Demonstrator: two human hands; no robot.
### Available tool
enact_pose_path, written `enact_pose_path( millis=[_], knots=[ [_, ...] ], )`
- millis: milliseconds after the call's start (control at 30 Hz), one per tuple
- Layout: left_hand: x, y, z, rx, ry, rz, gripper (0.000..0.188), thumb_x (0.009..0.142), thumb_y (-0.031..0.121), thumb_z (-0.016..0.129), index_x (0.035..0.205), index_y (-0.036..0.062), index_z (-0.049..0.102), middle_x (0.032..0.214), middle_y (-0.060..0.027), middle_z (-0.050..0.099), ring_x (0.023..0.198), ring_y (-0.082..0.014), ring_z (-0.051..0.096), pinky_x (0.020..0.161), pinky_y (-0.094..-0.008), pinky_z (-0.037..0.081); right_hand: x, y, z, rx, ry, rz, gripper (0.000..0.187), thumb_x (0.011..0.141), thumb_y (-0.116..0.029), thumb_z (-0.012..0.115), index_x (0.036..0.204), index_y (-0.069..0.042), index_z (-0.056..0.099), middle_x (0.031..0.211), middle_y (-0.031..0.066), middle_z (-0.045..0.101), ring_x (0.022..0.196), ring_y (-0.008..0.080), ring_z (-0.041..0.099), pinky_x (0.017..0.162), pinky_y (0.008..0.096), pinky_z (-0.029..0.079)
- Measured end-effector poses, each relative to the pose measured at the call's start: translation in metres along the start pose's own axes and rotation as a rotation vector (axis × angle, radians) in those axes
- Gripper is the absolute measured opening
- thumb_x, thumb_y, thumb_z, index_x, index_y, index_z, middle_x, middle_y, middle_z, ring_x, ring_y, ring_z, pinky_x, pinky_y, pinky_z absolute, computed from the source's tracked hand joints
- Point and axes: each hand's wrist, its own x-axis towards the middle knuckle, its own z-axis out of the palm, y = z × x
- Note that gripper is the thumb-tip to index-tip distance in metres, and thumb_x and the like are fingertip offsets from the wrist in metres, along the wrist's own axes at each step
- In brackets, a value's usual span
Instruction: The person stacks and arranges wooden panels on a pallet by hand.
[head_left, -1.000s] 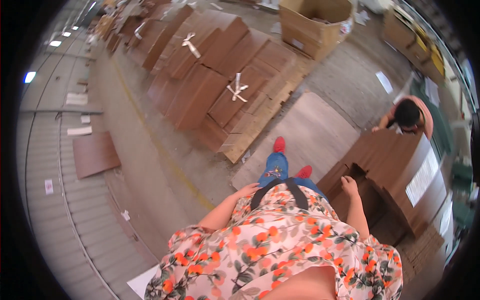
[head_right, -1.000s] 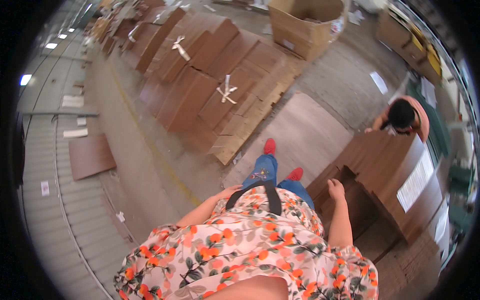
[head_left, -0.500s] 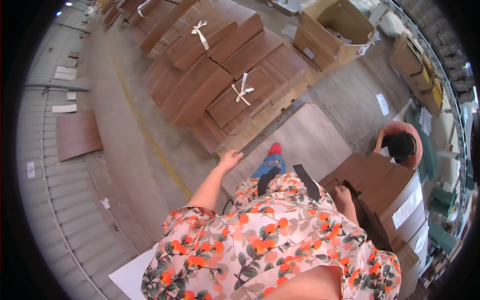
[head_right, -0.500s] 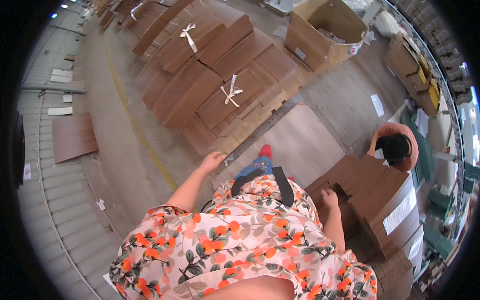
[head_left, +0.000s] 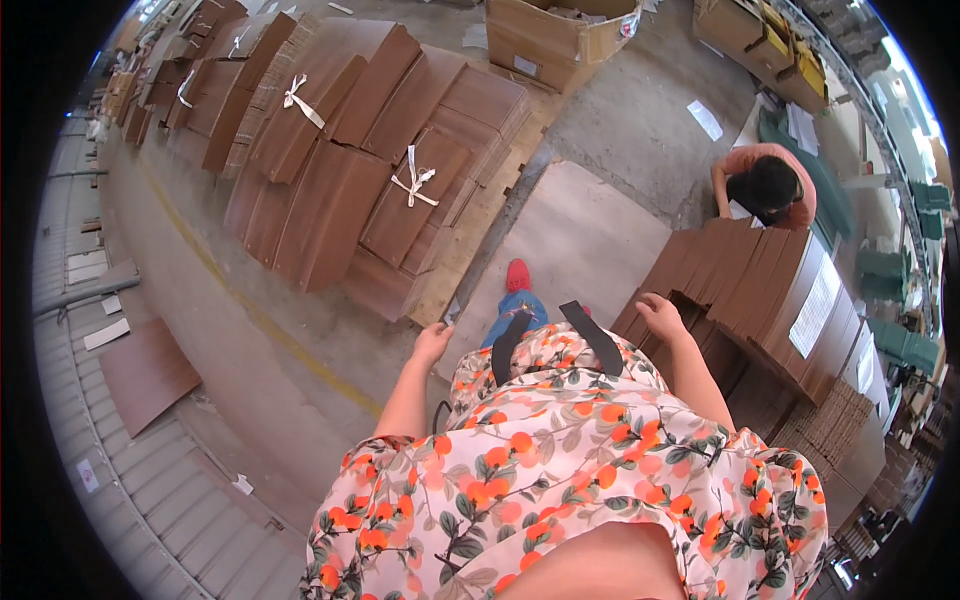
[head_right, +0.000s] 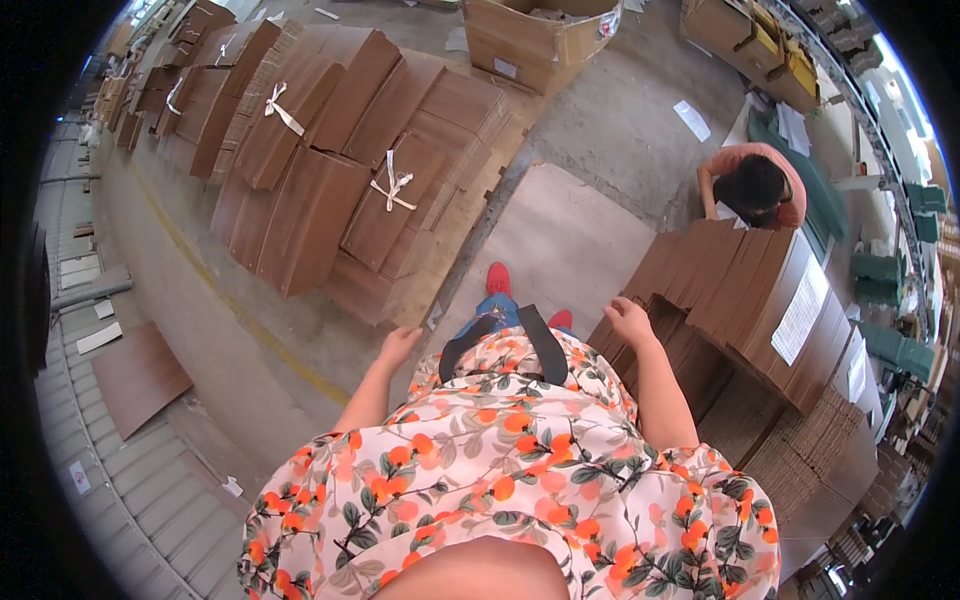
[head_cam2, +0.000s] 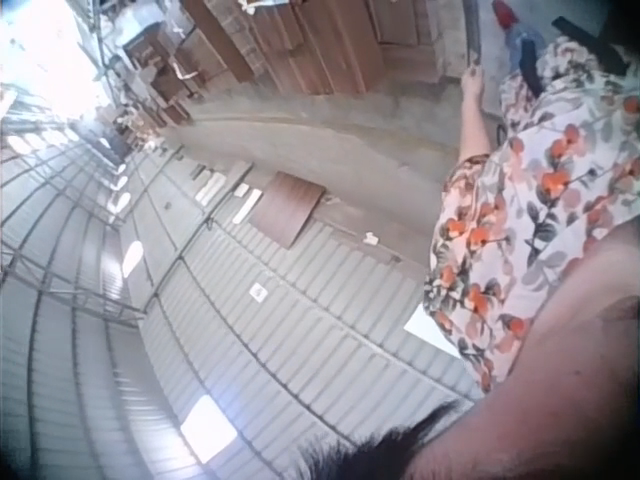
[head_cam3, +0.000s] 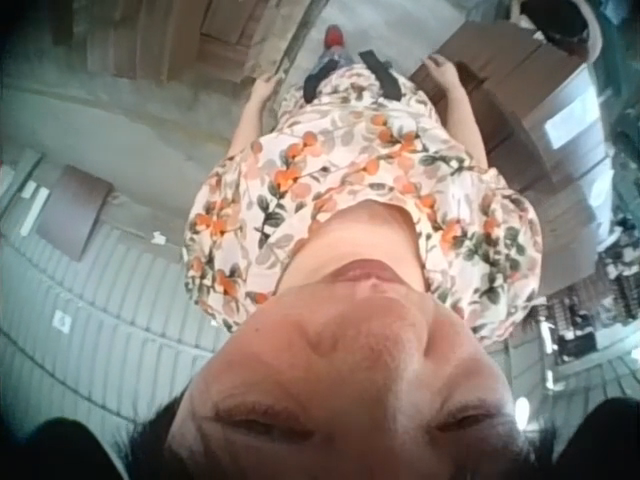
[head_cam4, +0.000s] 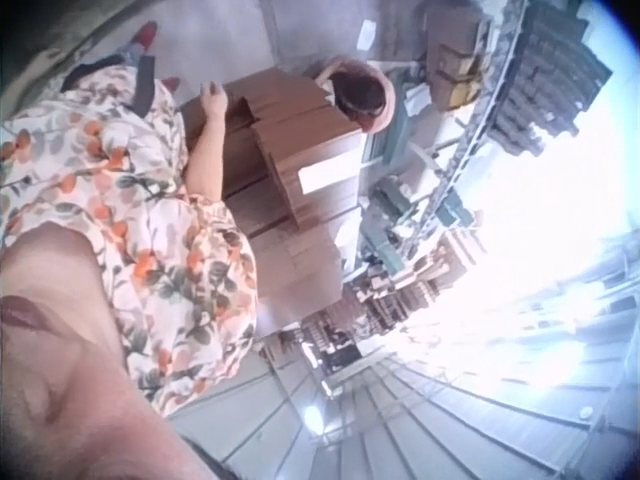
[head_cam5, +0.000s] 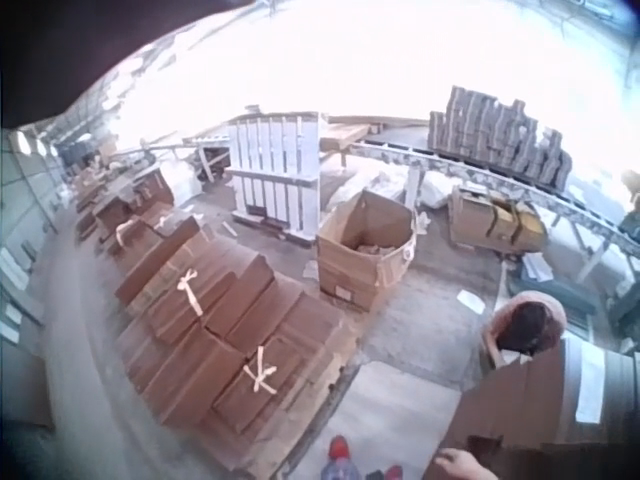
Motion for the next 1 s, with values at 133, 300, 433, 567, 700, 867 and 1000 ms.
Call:
enact_pose_path(
  millis=[133,300,433,567,700,867,1000],
  knots=[
    [-0.008,0.046,-0.01,-0.036,0.021,0.022,0.055,0.081,0.043,0.059,0.117,0.0015,0.056,0.111,-0.0179,0.061,0.106,-0.0282,0.057,0.091,-0.0339,0.043,-0.021,0.106,0.024,-0.085,0.013,0.207,0.043,0.079,-0.032,0.062,0.109,-0.001,0.061,0.106,0.0157,0.063,0.102,0.0267,0.059,0.087,0.0327,0.045],
    [-0.017,0.055,-0.001,0.06,-0.095,0.186,0.057,0.081,0.04,0.061,0.119,-0.0015,0.054,0.115,-0.0189,0.059,0.102,-0.0277,0.059,0.086,-0.0338,0.046,-0.063,0.177,0.04,-0.13,-0.036,0.391,0.043,0.079,-0.03,0.062,0.108,0.0,0.061,0.108,0.0188,0.062,0.102,0.0281,0.059,0.088,0.0339,0.046],
    [-0.043,0.064,0.03,-0.073,-0.44,0.226,0.052,0.077,0.034,0.065,0.119,0.0044,0.055,0.116,-0.0174,0.059,0.107,-0.0274,0.056,0.089,-0.0334,0.044,-0.073,0.184,0.045,0.043,-0.132,0.6,0.04,0.079,-0.026,0.062,0.11,0.0,0.061,0.105,0.0178,0.063,0.097,0.0262,0.062,0.083,0.0333,0.048],
    [-0.068,0.001,0.078,-0.276,-0.507,0.114,0.043,0.076,0.021,0.062,0.115,0.0052,0.057,0.108,-0.017,0.062,0.097,-0.0269,0.06,0.083,-0.0346,0.045,-0.059,0.132,0.037,0.039,-0.216,0.465,0.042,0.079,-0.024,0.063,0.113,0.001,0.059,0.102,0.0168,0.064,0.093,0.0245,0.063,0.079,0.033,0.05],
    [-0.093,-0.015,0.083,-0.057,-0.312,0.106,0.052,0.072,0.03,0.064,0.118,0.0068,0.056,0.112,-0.0153,0.061,0.102,-0.0267,0.059,0.085,-0.0344,0.045,-0.019,0.103,0.035,-0.078,-0.237,0.218,0.044,0.08,-0.025,0.063,0.114,0.002,0.057,0.103,0.0171,0.064,0.096,0.0257,0.062,0.083,0.0333,0.048],
    [-0.104,-0.001,0.077,-0.134,-0.285,0.053,0.051,0.072,0.031,0.065,0.117,0.0079,0.058,0.11,-0.0135,0.062,0.1,-0.0258,0.061,0.084,-0.0335,0.046,0.01,0.059,0.028,0.035,-0.274,-0.005,0.049,0.081,-0.029,0.063,0.118,0.002,0.053,0.107,0.0184,0.062,0.1,0.028,0.06,0.085,0.0346,0.047],
    [-0.12,0.004,0.063,-0.155,-0.221,-0.028,0.04,0.072,0.03,0.064,0.107,0.0099,0.064,0.098,-0.0121,0.066,0.089,-0.0237,0.064,0.077,-0.0321,0.048,-0.021,-0.023,0.02,0.032,-0.663,0.281,0.045,0.086,-0.031,0.057,0.119,-0.001,0.054,0.111,0.0145,0.061,0.102,0.026,0.058,0.084,0.0322,0.046]
  ],
)
